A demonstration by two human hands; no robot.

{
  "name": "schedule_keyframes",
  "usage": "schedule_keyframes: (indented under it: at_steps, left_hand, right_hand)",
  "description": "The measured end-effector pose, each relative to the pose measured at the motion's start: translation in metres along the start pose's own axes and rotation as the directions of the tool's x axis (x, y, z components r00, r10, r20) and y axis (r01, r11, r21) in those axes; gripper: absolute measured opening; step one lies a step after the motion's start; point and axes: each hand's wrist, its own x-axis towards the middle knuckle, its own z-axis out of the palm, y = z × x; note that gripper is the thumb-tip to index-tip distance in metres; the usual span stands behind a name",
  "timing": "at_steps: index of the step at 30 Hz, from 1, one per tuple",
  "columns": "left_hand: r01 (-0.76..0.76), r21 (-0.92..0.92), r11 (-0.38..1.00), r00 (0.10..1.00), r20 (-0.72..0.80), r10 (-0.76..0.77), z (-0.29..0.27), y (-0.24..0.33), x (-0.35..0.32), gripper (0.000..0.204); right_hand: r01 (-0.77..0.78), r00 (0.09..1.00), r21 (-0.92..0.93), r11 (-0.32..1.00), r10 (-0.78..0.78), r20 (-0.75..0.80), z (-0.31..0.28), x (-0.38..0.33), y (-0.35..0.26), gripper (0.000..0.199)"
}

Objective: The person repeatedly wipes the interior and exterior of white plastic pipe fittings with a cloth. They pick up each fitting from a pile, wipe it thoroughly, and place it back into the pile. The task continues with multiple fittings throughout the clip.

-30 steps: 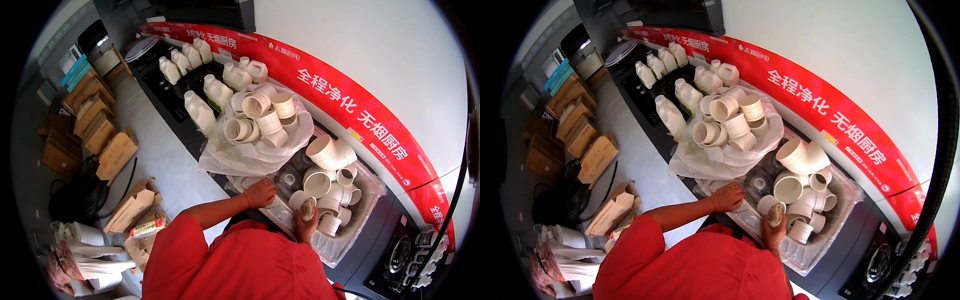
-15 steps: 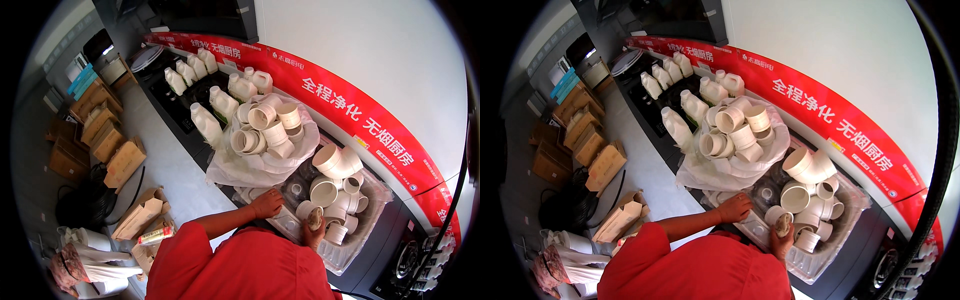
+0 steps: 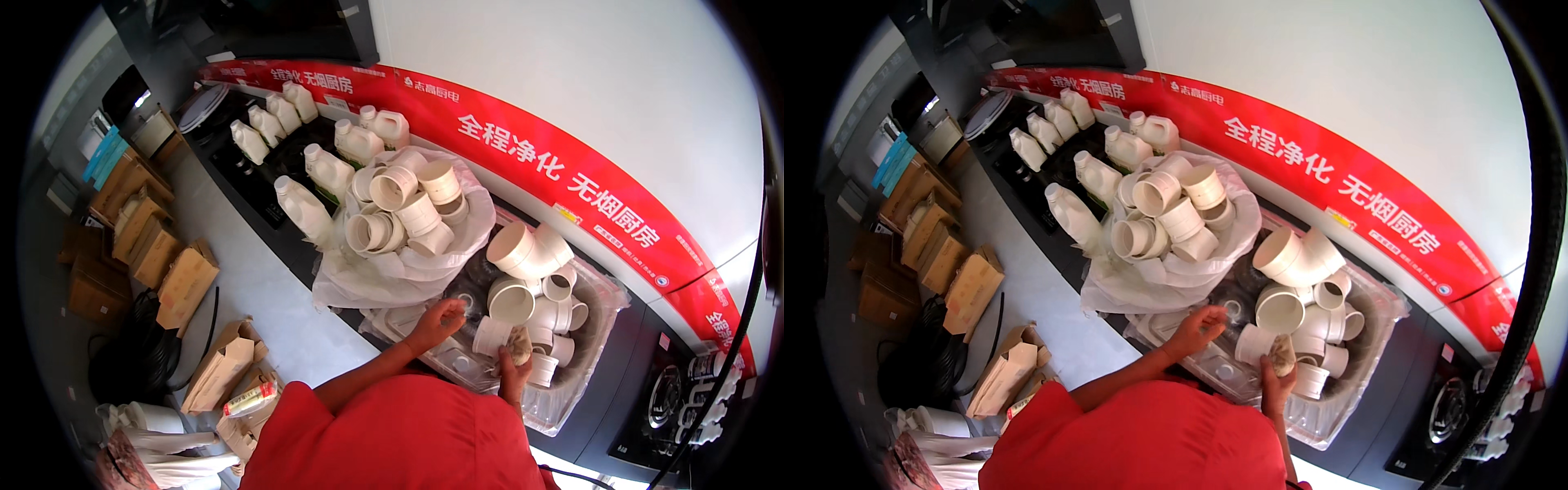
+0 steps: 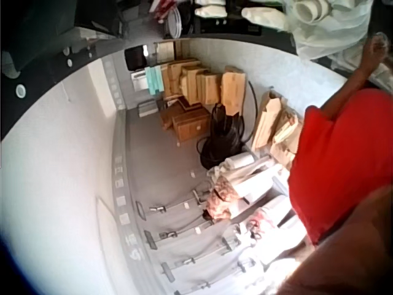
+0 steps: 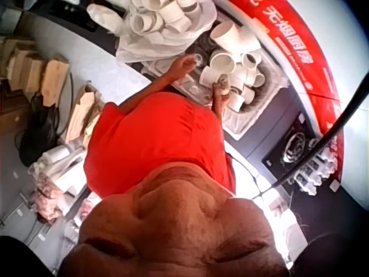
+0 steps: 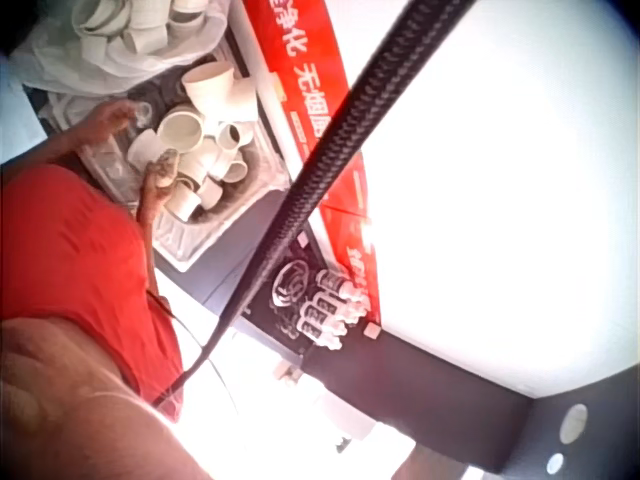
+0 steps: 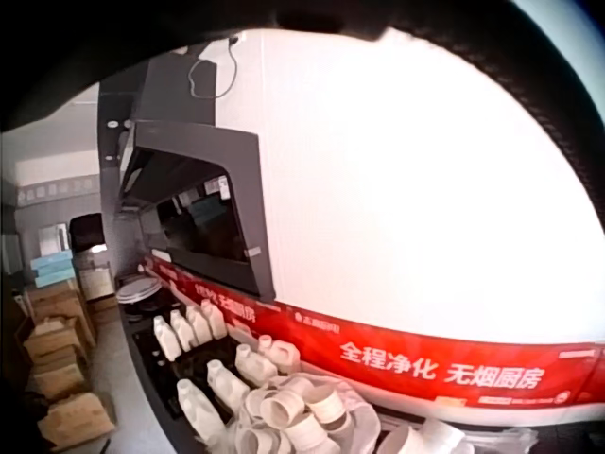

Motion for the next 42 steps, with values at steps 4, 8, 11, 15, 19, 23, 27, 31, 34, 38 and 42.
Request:
schedule_keyframes:
  at_steps: [4,8,11,15,19,23,27,31,34,38,42]
  left_hand:
    - [0.272,-0.359,0.893,0.959,0.182,-0.219,0.007,0.021,0.011,0.068]
    - [0.263,-0.587,0.766,0.964,0.182,-0.192,0.006,0.048,0.023,0.061]
    - [0.202,-0.714,0.67,0.979,0.154,-0.131,-0.001,0.062,0.017,0.054]
    - [0.195,-0.824,0.533,0.981,0.169,-0.097,-0.004,0.078,0.028,0.047]
    - [0.243,-0.929,0.279,0.968,0.215,-0.13,-0.024,0.103,0.024,0.061]
    - [0.27,-0.962,0.044,0.961,0.266,-0.078,-0.035,0.112,0.027,0.069]
    - [0.227,-0.961,0.157,0.974,0.225,-0.029,-0.037,0.119,0.032,0.061]
    - [-0.053,-0.74,0.67,0.998,-0.026,0.051,-0.017,0.117,0.022,0.059]
    - [-0.157,-0.424,0.892,0.985,0.0,0.173,-0.012,0.122,0.012,0.061]
    - [-0.293,-0.263,0.919,0.955,-0.027,0.297,-0.012,0.123,0.008,0.06]
    - [-0.376,-0.144,0.915,0.927,-0.052,0.372,-0.011,0.126,0.006,0.059]
  right_hand:
    - [-0.071,0.985,0.082,0.994,0.057,0.161,0.019,0.007,-0.033,0.044]
    - [-0.094,0.967,0.109,0.99,0.064,0.248,0.05,0.017,-0.052,0.044]
    - [0.062,0.953,0.025,0.998,-0.067,0.294,0.066,0.009,-0.076,0.044]
    - [0.344,0.808,0.025,0.939,-0.31,0.501,0.065,0.009,-0.093,0.061]
    - [0.183,0.895,0.227,0.957,-0.257,0.364,0.038,-0.01,-0.135,0.061]
    - [0.312,0.903,0.2,0.929,-0.356,0.24,0.017,-0.008,-0.148,0.067]
    - [0.132,0.912,0.233,0.963,-0.21,0.353,0.023,-0.012,-0.153,0.073]
    - [-0.037,0.898,0.148,0.988,-0.032,0.439,0.033,-0.012,-0.138,0.063]
    - [-0.082,0.898,0.074,0.994,0.041,0.438,0.043,-0.011,-0.127,0.069]
    - [-0.23,0.835,0.123,0.966,0.131,0.535,0.044,-0.005,-0.122,0.067]
    - [-0.327,0.814,0.242,0.914,0.142,0.564,0.044,-0.007,-0.114,0.053]
